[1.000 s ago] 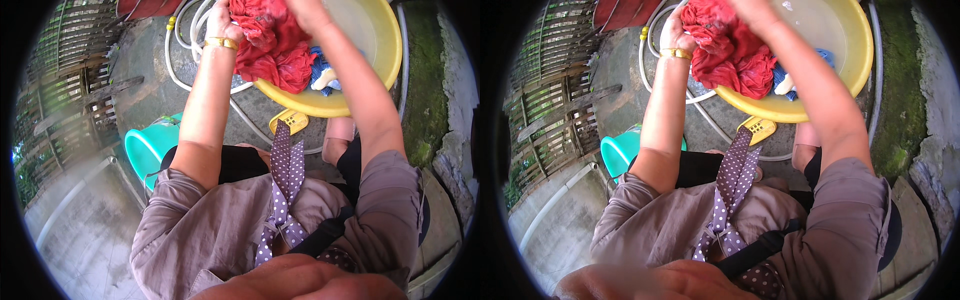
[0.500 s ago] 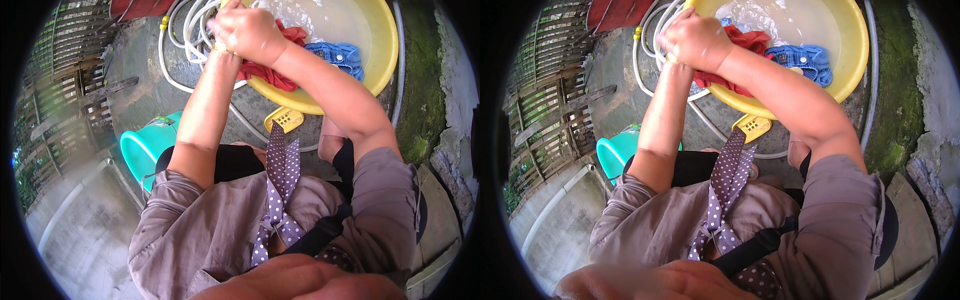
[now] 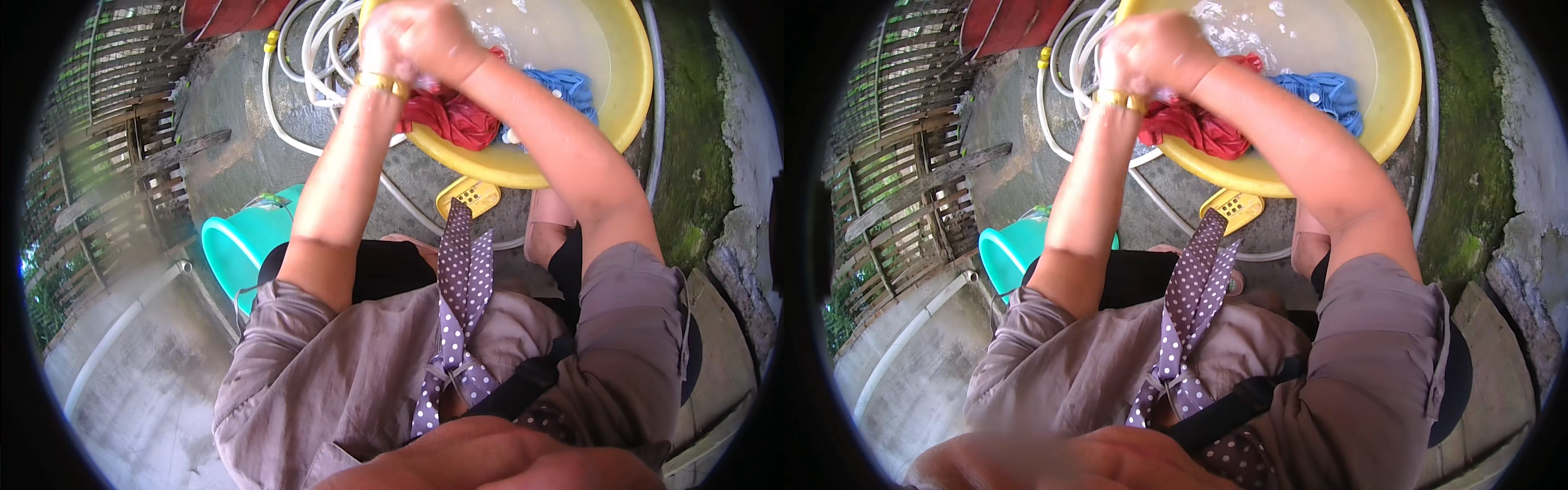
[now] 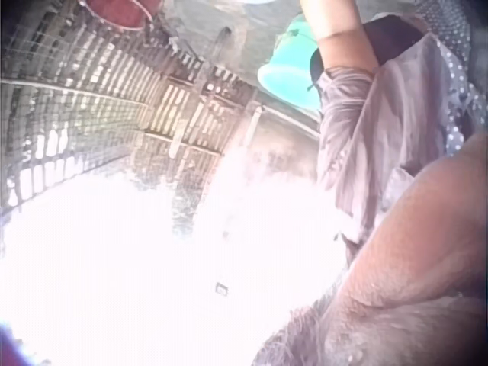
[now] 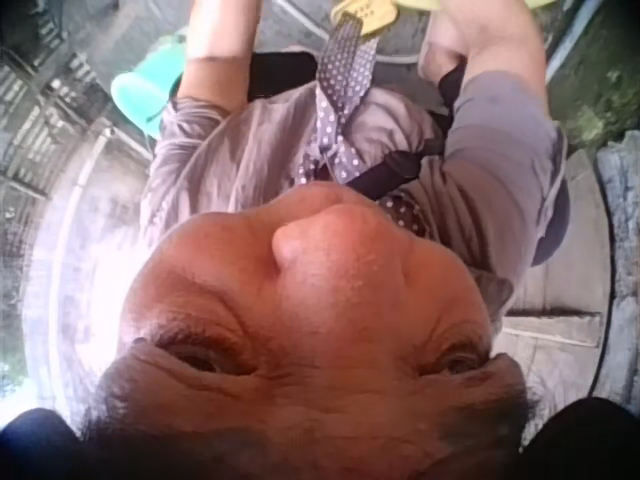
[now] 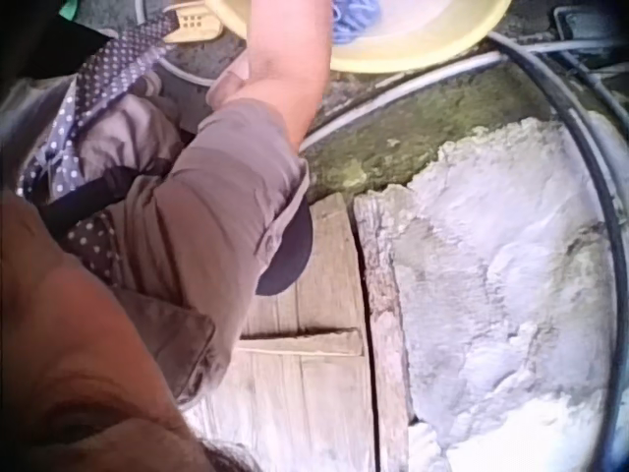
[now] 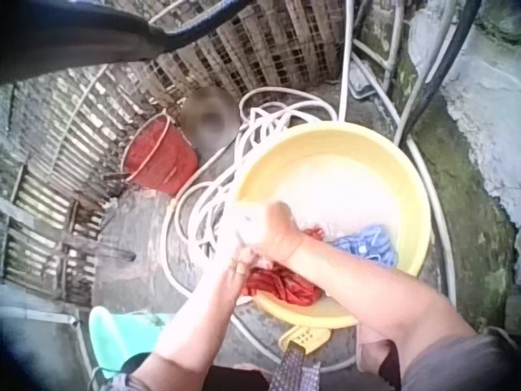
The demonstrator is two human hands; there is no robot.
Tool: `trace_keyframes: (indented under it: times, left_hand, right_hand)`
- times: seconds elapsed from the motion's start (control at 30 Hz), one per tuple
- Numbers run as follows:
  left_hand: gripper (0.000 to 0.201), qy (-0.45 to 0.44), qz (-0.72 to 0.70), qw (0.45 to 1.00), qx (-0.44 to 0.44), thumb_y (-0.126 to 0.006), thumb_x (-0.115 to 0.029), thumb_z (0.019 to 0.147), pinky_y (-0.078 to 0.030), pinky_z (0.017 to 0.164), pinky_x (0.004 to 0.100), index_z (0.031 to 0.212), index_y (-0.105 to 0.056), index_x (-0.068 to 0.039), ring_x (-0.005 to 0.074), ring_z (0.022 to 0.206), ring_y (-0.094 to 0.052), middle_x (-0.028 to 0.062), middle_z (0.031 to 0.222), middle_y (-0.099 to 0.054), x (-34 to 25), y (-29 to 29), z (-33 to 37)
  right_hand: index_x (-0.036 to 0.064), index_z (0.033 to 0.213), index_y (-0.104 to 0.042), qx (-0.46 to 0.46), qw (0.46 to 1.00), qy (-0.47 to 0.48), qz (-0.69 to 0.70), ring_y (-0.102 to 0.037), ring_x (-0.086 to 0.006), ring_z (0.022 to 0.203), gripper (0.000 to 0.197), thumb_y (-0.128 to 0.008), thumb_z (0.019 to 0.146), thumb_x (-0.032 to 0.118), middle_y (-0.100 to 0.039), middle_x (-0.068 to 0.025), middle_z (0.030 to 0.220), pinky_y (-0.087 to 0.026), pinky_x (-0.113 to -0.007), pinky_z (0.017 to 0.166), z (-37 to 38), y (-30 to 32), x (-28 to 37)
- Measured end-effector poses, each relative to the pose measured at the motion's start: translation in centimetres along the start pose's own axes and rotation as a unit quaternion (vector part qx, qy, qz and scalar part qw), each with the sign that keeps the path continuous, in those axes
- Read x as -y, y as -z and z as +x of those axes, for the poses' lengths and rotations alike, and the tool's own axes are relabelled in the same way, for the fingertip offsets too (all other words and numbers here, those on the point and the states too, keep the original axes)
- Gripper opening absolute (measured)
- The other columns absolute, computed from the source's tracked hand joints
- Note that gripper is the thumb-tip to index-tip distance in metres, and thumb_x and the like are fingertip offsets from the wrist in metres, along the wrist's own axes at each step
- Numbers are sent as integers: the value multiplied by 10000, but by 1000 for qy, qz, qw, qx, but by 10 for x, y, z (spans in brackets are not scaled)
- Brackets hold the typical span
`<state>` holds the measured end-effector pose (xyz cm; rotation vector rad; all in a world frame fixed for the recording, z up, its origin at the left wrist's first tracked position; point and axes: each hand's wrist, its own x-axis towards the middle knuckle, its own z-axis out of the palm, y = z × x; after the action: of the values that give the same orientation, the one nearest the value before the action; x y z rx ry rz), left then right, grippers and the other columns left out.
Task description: The person washes clothes in a basin of water by hand, scrubbing a red garment and then a pair of blue denim shorts.
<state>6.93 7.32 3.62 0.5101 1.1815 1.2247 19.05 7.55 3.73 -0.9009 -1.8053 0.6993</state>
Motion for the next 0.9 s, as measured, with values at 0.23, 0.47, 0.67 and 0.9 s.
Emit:
trace_keyframes:
  times: [0.23, 0.47, 0.67, 0.9]
  left_hand:
    - [306, 12, -159, 982, 98, -485, -219, 1046, -526, 995, 438, 1262, -593, -31, 270, 1144, -640, 128, 1233, -674, 0, 20, 20]
    - [558, 174, -143, 921, 319, -570, -497, 997, -600, 699, 310, 1220, -655, 8, 216, 819, -708, 118, 1004, -742, -56, 89, 31]
    - [426, 93, 128, 960, 231, -654, -345, 1005, -547, 963, 352, 1244, -631, 6, 175, 1100, -668, 100, 1205, -699, -37, 57, -21]
    - [297, 113, -192, 963, 150, -577, -240, 1026, -533, 1018, 418, 1235, -642, -39, 257, 1056, -684, 105, 1171, -707, -48, 44, -9]
  right_hand:
    - [21, 1269, -575, -34, 944, -283, 169, -652, -293, 1110, 410, -608, 1009, 336, -677, -221, 1195, -503, -382, 971, 34, 19, -4]
    - [7, 1271, -657, 138, 915, -246, 290, -673, -173, 1014, 394, -734, 921, 172, -721, -113, 1142, -530, -317, 924, 28, 18, 16]
    - [-7, 1069, -699, -66, 689, -415, 591, -710, -223, 818, 240, -633, 985, 208, -740, -111, 973, -579, -348, 772, 53, 54, -4]
    - [27, 1082, -672, -96, 905, -279, 306, -703, -253, 687, 237, -584, 861, 23, -708, -143, 872, -559, -350, 591, 26, 42, 12]
